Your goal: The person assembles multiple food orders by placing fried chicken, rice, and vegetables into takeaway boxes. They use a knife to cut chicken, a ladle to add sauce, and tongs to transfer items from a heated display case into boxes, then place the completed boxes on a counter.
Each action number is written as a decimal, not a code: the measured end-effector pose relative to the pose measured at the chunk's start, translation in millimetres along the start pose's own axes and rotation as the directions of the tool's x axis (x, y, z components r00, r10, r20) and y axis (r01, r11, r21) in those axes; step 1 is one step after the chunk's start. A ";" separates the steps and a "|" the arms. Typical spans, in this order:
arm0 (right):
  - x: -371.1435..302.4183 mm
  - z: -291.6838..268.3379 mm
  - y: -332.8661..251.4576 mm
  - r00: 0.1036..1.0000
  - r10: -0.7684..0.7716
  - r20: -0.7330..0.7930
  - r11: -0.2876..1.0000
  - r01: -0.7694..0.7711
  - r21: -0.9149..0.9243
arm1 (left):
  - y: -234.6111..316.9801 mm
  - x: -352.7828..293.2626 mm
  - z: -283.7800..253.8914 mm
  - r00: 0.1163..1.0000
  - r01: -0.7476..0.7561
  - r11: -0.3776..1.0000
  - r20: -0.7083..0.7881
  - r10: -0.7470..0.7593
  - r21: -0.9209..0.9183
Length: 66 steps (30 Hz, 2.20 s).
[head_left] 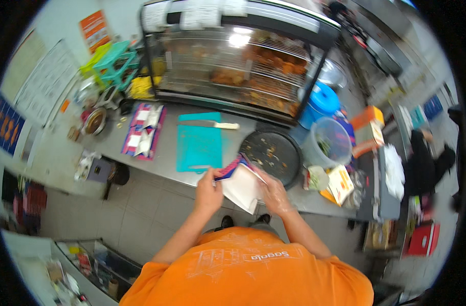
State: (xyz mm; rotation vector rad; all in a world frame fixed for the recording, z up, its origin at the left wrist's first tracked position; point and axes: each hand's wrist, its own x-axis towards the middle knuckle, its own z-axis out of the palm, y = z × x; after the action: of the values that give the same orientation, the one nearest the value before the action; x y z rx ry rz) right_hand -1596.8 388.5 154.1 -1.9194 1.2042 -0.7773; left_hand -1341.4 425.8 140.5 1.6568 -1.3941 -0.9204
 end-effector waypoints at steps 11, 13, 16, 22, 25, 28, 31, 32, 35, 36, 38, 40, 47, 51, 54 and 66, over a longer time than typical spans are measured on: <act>-58.6 -64.1 44.1 0.986 0.104 0.132 0.942 -0.056 -0.330 | 54.1 3.1 70.2 0.869 -0.320 0.934 0.441 0.224 0.157; -69.1 -81.9 67.3 0.987 0.145 0.063 0.936 -0.117 -0.331 | 55.5 5.9 88.7 0.862 -0.338 0.935 0.435 0.260 0.110; -91.3 -123.2 105.5 0.950 0.294 -0.106 0.941 -0.307 -0.145 | 67.9 10.0 118.3 0.859 -0.320 0.945 0.441 0.260 0.066; -127.7 -297.4 197.1 0.842 0.373 -0.389 0.907 -0.420 -0.040 | 112.7 -0.5 202.8 0.922 -0.171 0.985 0.353 0.158 0.006; -146.5 -453.7 280.6 0.489 0.212 -0.846 0.740 -0.646 -0.189 | 127.9 -1.9 234.6 0.961 -0.097 0.995 0.259 0.095 -0.005; -150.0 -569.2 384.4 0.330 0.296 -0.896 0.363 -0.907 -0.214 | 136.6 -2.0 261.1 0.977 -0.107 0.994 0.185 0.110 -0.027; -142.9 -613.8 474.2 0.480 0.381 -0.790 0.205 -0.877 -0.434 | 143.1 0.2 279.6 0.981 -0.125 0.991 0.141 0.131 -0.045; -141.6 -618.0 493.7 0.505 0.405 -0.762 0.173 -0.861 -0.478 | 145.3 -0.4 283.6 0.981 -0.138 0.988 0.125 0.146 -0.069; -145.5 -628.7 495.5 0.417 0.387 -0.822 0.292 -0.901 -0.320 | 148.9 -3.3 288.3 0.989 -0.137 0.990 0.063 0.135 0.031; -144.9 -624.3 479.6 0.334 0.358 -0.872 0.408 -0.896 -0.176 | 148.5 -4.3 288.3 0.992 -0.115 0.993 0.052 0.114 0.031; -133.5 -602.8 425.5 0.302 0.181 -0.936 0.587 -0.797 -0.143 | 146.5 -5.4 286.9 0.996 -0.093 0.996 0.012 0.093 0.016; -111.6 -555.6 351.8 0.508 -0.152 -0.848 0.728 -0.523 -0.444 | 144.1 -5.7 285.7 0.997 -0.079 0.997 0.005 0.079 0.012; -36.4 -273.6 113.3 0.918 -0.300 -0.258 0.885 0.167 -0.435 | 135.0 6.3 278.3 0.995 -0.098 0.985 -0.028 0.094 -0.143; -2.3 -167.0 54.6 0.970 -0.177 0.165 0.851 0.235 -0.470 | 96.9 18.7 229.4 0.997 0.006 0.944 -0.076 -0.032 -0.329; 47.7 -121.7 52.5 0.944 -0.279 0.175 0.888 0.323 -0.327 | 49.5 27.2 170.2 0.987 0.070 0.896 -0.099 -0.125 -0.439; 485.1 -40.0 223.9 0.906 0.115 -0.408 0.701 -0.364 -0.613 | -99.9 18.5 -88.4 0.915 0.172 0.883 -0.261 -0.307 -0.436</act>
State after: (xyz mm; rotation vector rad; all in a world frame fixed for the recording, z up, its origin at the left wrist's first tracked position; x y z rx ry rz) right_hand -1551.6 -134.0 44.2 -2.1567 2.1586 -0.5709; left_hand -1216.8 427.3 89.5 1.5884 -0.7224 -0.9490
